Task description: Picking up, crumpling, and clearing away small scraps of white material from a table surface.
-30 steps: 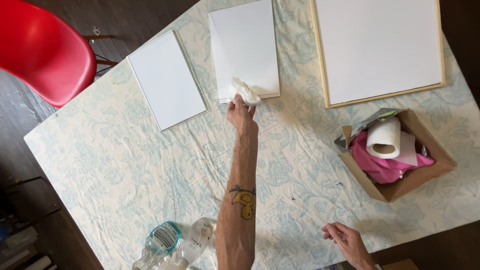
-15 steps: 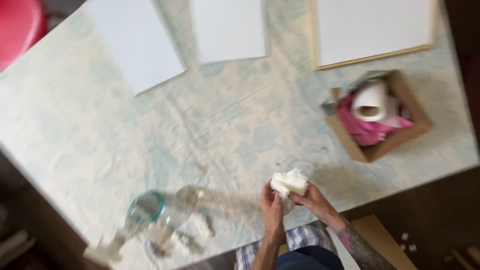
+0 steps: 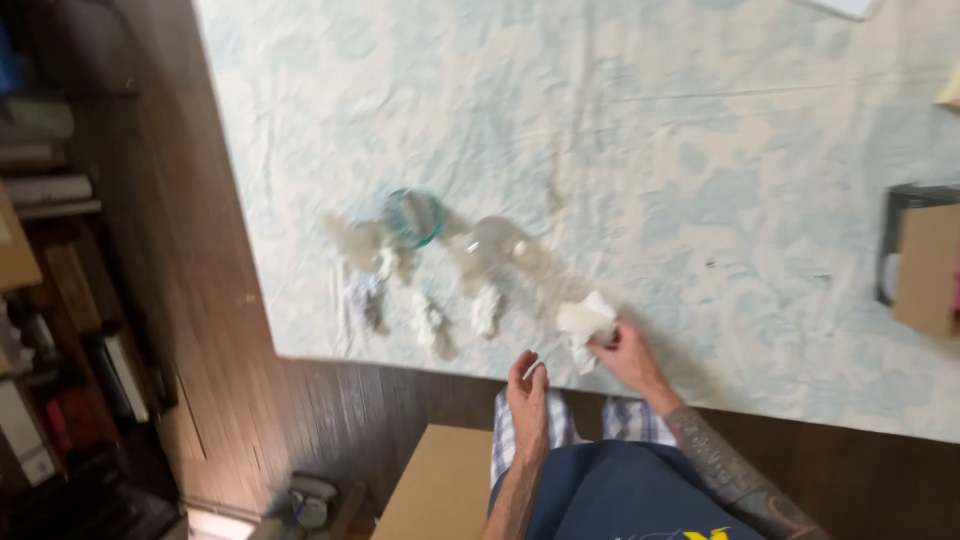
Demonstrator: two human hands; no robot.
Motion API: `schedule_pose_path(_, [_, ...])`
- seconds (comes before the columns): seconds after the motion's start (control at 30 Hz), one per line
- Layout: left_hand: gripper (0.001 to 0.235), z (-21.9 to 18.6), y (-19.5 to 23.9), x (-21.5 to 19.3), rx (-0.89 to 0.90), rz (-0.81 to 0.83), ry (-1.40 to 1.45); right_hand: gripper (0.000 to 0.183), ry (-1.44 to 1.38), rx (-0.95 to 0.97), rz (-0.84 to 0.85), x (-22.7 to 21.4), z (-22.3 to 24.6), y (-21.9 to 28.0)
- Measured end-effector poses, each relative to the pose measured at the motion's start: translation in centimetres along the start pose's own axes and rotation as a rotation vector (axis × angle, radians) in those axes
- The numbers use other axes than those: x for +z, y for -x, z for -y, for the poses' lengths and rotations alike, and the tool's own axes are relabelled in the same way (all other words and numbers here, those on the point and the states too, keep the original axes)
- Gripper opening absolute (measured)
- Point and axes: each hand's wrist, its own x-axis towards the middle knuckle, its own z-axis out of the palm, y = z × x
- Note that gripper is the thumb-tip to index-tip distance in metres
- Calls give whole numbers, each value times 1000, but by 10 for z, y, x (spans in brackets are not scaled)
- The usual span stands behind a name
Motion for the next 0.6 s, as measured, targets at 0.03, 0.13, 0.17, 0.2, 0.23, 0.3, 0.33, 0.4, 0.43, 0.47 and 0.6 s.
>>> schedule_pose_path(0.03, [43, 12, -7, -23, 52, -40, -53, 48, 95, 8, -54, 9, -18, -7])
schedule_pose_path(0.13, [52, 52, -45, -92, 160, -28, -66, 47, -91, -57, -69, -2, -13, -1])
schedule_pose_path(0.17, [52, 54, -48, -108, 155, -39, -48, 47, -73, -62, -57, -1, -11, -4])
schedule_pose_path(0.2, [53, 54, -55, -123, 128, -27, -39, 45, -117, -86, -82, -1, -10, -6])
schedule_pose_path(0.23, [54, 54, -60, -137, 100, -16, -30, 43, -160, -110, -107, -3, -9, -7])
schedule_pose_path(0.3, [50, 57, -70, -167, 131, 49, -38, 42, -145, -140, -125, 4, 1, -11])
schedule_pose_path(0.33, [47, 59, -75, -180, 165, 92, -50, 42, -136, -170, -123, 6, 6, -14])
schedule_pose_path(0.4, [45, 60, -80, -204, 162, 166, -63, 44, -173, -179, -120, 24, 17, -17])
schedule_pose_path(0.43, [42, 60, -82, -217, 160, 222, -85, 45, -220, -186, -99, 33, 22, -19])
schedule_pose_path(0.47, [42, 50, -79, -226, 166, 231, -86, 45, -221, -192, -108, 36, 29, -21])
schedule_pose_path(0.6, [35, -9, -42, -266, 153, 308, -128, 60, 23, -201, -326, 53, 97, 41])
